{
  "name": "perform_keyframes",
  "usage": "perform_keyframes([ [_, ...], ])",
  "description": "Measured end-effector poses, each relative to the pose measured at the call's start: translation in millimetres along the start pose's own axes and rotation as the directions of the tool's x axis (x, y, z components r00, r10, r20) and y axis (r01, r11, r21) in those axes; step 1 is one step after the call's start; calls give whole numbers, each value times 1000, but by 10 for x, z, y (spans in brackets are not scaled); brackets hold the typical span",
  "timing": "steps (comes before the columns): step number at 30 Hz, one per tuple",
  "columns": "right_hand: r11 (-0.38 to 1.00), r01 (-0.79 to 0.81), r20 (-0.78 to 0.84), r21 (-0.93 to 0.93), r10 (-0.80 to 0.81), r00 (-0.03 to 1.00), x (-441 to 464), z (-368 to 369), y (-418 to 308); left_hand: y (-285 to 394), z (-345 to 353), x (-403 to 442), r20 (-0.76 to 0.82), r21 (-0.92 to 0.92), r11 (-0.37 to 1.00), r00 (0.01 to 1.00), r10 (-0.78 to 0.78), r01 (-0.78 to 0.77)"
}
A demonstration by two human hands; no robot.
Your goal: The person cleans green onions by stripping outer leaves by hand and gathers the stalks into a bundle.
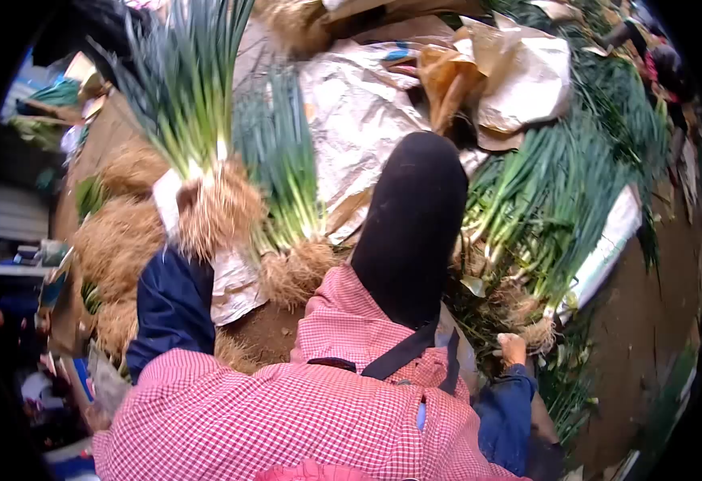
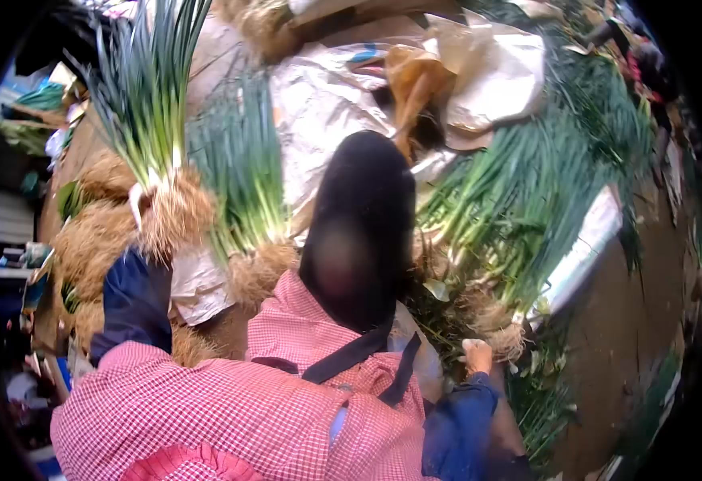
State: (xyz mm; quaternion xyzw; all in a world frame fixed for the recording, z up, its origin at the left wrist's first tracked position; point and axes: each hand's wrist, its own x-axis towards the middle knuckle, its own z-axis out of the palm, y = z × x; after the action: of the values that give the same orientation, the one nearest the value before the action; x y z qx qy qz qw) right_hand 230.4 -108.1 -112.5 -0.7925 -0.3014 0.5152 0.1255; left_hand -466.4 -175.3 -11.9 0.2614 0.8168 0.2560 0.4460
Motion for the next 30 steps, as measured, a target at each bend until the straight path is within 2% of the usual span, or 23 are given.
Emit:
perform_keyframes([
  [1,994,-108,51,24,107,993,-135,-8,-70,-180,156,152,48,31,999,998,-29,27],
  [3,988,-118,72,101,111,991,-297,15,-30,-488,497,464,158,57,996,985,-70,62],
  [5,995,-91,77,41,87,993,-469,-38,-239,-632,701,678,215,71,995,973,-88,75],
  [6,999,47,-13,-17,-47,999,-420,-92,-196,-662,753,741,233,85,993,968,-97,79],
  [8,987,143,-201,66,-128,971,-601,-273,-591,-658,789,822,243,100,992,965,-100,77],
  [10,875,442,-499,-200,-479,722,-301,-515,-520,-607,740,837,243,123,990,965,-98,70],
  [11,921,263,-631,-286,-388,672,-290,-615,-736,-561,700,845,241,136,989,966,-95,64],
  [13,912,14,-652,-411,-305,694,-167,-704,-996,-411,588,861,227,157,987,971,-79,44],
  [15,796,-170,-475,-580,-161,865,180,-704,-917,-96,458,865,69,45,997,995,66,-69],
  [16,826,-138,-456,-547,-155,877,160,-740,-1034,326,459,730,-116,-100,964,965,235,-247],
  [17,885,-45,-468,-463,-201,861,75,-801,-1098,762,548,597,-344,-185,849,842,416,-495],
  [19,919,379,-519,-111,-379,766,-263,-884,-1323,2178,1073,-196,-236,-223,691,726,646,-687],
  [20,882,425,-410,204,-317,855,-621,-987,-1492,2644,1446,-543,-122,-218,621,652,748,-753],
  [21,844,425,-381,326,-293,877,-596,-1033,-1371,2996,1864,-860,0,-224,538,552,834,-813],
  [22,757,442,-329,481,-312,891,-724,-1016,-1392,3191,2313,-1124,212,-440,601,573,792,-668],
  [23,645,444,-286,622,-341,895,-864,-951,-1433,3170,2777,-1163,444,-552,568,361,820,-611],
  [24,630,393,-233,669,-324,917,-849,-849,-1335,3180,3217,-1477,649,-506,801,471,598,-320],
  [25,614,338,-176,713,-309,935,-811,-683,-1208,2822,3726,-1294,829,-405,914,406,384,-38],
  [26,509,409,-236,757,-371,898,-848,-386,-1037,2552,4090,-1300,953,-225,940,258,157,257],
  [27,454,373,-203,809,-380,902,-790,-168,-930,2300,4295,-1356,989,-100,878,140,38,468],
  [28,398,331,-170,856,-388,906,-728,50,-821,2290,4473,-1616,978,-115,851,208,7,513],
  [29,391,154,-8,907,-351,936,-733,70,-853,2070,4616,-1553,962,-225,850,249,115,476],
  [30,541,185,4,821,-330,944,-735,-6,-806,1860,4663,-1387,958,-164,877,284,34,451],
])
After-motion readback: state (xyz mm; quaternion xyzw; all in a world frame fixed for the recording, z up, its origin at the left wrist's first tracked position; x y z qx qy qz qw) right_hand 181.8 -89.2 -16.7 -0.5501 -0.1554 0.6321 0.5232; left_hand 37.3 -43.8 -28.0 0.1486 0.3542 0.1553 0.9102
